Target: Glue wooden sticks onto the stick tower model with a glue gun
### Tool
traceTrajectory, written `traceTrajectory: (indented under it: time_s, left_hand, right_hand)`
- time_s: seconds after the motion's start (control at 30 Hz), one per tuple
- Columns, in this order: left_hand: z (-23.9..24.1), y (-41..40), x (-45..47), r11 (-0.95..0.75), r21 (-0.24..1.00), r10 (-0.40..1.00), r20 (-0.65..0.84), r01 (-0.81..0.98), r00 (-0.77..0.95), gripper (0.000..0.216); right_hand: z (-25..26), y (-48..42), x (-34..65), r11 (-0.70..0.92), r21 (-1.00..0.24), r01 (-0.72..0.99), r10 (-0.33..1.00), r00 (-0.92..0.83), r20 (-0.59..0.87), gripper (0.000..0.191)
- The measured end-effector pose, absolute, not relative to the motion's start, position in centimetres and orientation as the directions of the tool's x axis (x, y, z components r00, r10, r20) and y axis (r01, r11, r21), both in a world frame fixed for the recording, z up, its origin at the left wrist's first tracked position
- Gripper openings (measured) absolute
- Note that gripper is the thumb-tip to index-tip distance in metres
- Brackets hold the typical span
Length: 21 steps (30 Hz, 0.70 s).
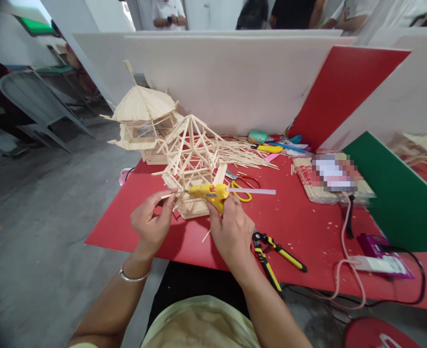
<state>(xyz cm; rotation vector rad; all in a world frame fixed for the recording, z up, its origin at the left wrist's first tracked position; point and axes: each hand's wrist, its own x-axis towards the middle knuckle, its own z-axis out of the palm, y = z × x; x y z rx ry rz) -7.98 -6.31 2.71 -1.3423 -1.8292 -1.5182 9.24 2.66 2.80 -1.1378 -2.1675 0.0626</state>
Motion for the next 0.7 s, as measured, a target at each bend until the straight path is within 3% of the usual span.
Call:
traceTrajectory:
  time_s: [0.37, 0.7]
  left_hand:
    - [2.69, -6.35, -7.98, -0.059, 0.507, 0.399, 0.802, 0.86, -0.445, 0.013]
    - [2.69, -6.22, -7.94, -0.061, 0.489, 0.396, 0.812, 0.87, -0.428, 0.014]
  right_hand:
    - [2.61, 2.67, 9.27, 0.641, -0.28, 0.715, 0.698, -0.391, 0.6, 0.041]
    - [3.13, 2.62, 9.45, 0.633, -0.27, 0.726, 0.716, -0.416, 0.56, 0.039]
